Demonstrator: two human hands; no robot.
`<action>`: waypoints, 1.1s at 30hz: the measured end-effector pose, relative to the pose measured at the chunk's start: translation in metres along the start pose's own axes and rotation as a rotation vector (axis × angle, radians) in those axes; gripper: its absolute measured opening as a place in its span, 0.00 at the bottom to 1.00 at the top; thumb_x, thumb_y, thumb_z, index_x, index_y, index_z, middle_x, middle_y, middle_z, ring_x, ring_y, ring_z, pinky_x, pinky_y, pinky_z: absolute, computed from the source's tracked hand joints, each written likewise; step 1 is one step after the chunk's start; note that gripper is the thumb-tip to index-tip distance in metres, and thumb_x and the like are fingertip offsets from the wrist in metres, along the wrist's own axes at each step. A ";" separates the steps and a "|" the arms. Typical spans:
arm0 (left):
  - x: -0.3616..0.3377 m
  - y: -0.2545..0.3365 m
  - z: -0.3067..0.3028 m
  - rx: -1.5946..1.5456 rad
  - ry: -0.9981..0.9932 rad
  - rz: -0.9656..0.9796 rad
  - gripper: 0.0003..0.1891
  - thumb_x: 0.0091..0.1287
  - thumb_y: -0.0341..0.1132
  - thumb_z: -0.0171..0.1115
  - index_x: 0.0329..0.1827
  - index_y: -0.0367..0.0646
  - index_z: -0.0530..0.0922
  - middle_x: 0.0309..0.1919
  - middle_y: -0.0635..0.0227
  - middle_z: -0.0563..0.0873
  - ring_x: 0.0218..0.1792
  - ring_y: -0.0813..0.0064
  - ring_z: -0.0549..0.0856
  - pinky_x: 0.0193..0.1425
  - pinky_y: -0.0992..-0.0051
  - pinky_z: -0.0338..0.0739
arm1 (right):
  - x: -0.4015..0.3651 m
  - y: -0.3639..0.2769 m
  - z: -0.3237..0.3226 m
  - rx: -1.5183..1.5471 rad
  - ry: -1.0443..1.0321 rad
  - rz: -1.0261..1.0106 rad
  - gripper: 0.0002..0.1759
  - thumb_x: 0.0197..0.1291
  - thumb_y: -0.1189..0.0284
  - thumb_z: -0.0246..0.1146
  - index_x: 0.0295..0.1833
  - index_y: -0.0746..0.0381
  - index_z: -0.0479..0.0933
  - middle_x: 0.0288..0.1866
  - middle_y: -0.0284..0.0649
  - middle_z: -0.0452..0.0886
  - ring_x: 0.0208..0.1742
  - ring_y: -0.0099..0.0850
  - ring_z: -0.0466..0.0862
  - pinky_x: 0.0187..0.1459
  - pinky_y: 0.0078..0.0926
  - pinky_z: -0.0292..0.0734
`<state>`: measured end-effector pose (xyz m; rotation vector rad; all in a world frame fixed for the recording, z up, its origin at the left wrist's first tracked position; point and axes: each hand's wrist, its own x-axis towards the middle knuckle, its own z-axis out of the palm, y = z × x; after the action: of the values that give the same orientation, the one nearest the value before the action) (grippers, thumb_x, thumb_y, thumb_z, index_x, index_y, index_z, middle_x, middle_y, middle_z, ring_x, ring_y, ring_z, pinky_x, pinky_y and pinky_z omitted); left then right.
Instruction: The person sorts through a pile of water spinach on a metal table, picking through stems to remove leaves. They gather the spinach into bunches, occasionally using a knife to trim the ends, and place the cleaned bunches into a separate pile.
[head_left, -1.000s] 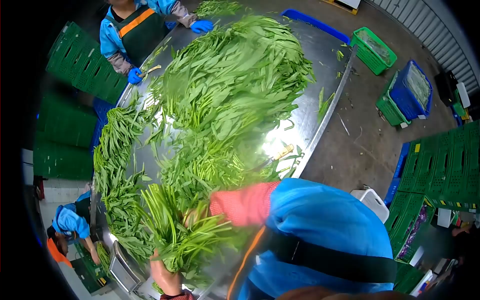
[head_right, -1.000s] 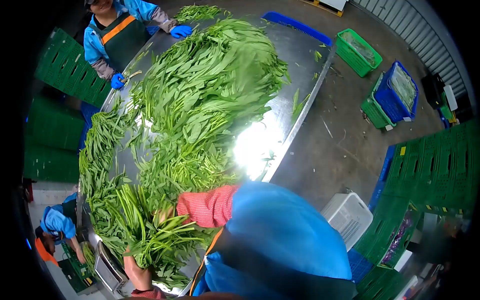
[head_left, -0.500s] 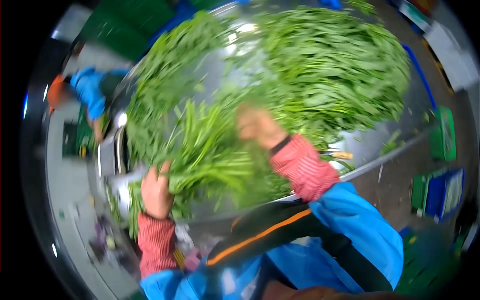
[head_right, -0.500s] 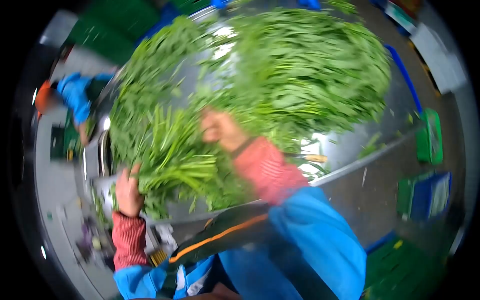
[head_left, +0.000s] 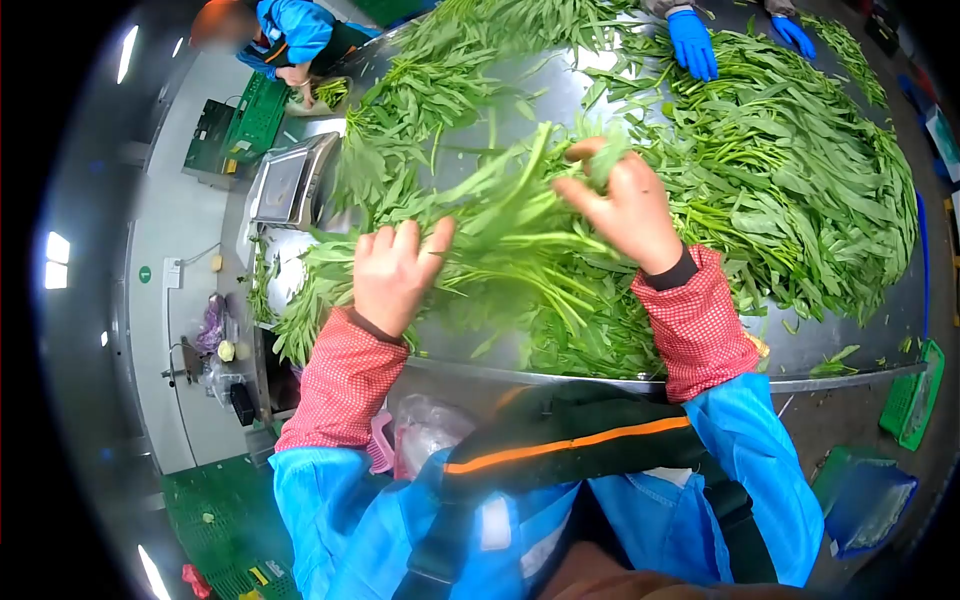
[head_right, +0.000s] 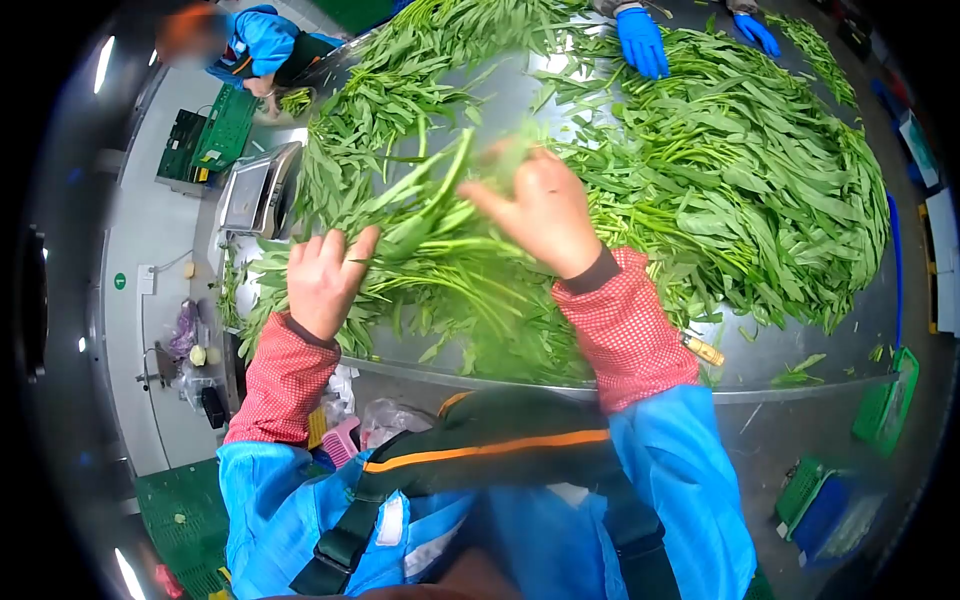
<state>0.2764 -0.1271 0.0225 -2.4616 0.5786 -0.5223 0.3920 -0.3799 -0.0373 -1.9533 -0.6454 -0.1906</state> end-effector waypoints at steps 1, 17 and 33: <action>0.002 0.002 0.000 -0.003 -0.005 0.017 0.23 0.54 0.31 0.56 0.56 0.55 0.76 0.26 0.70 0.71 0.27 0.71 0.74 0.32 0.70 0.66 | 0.000 -0.001 0.006 -0.192 0.014 -0.181 0.21 0.51 0.61 0.69 0.46 0.63 0.78 0.39 0.43 0.78 0.42 0.39 0.78 0.46 0.33 0.75; -0.012 -0.001 0.011 -0.030 -0.013 0.124 0.22 0.53 0.32 0.56 0.54 0.57 0.75 0.25 0.72 0.69 0.26 0.72 0.73 0.35 0.70 0.69 | 0.003 0.031 -0.013 -0.313 0.030 -0.245 0.29 0.59 0.45 0.60 0.37 0.65 0.80 0.30 0.44 0.79 0.33 0.34 0.78 0.36 0.32 0.73; -0.012 0.002 -0.010 -0.104 0.033 0.227 0.23 0.51 0.33 0.56 0.54 0.60 0.75 0.26 0.73 0.71 0.27 0.73 0.73 0.37 0.72 0.71 | -0.045 0.118 0.004 -0.373 -0.329 0.086 0.13 0.65 0.63 0.55 0.46 0.60 0.75 0.28 0.51 0.80 0.29 0.47 0.81 0.34 0.42 0.77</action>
<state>0.2608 -0.1266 0.0262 -2.4452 0.9059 -0.4525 0.4145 -0.4316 -0.1509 -2.3958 -0.7781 0.0731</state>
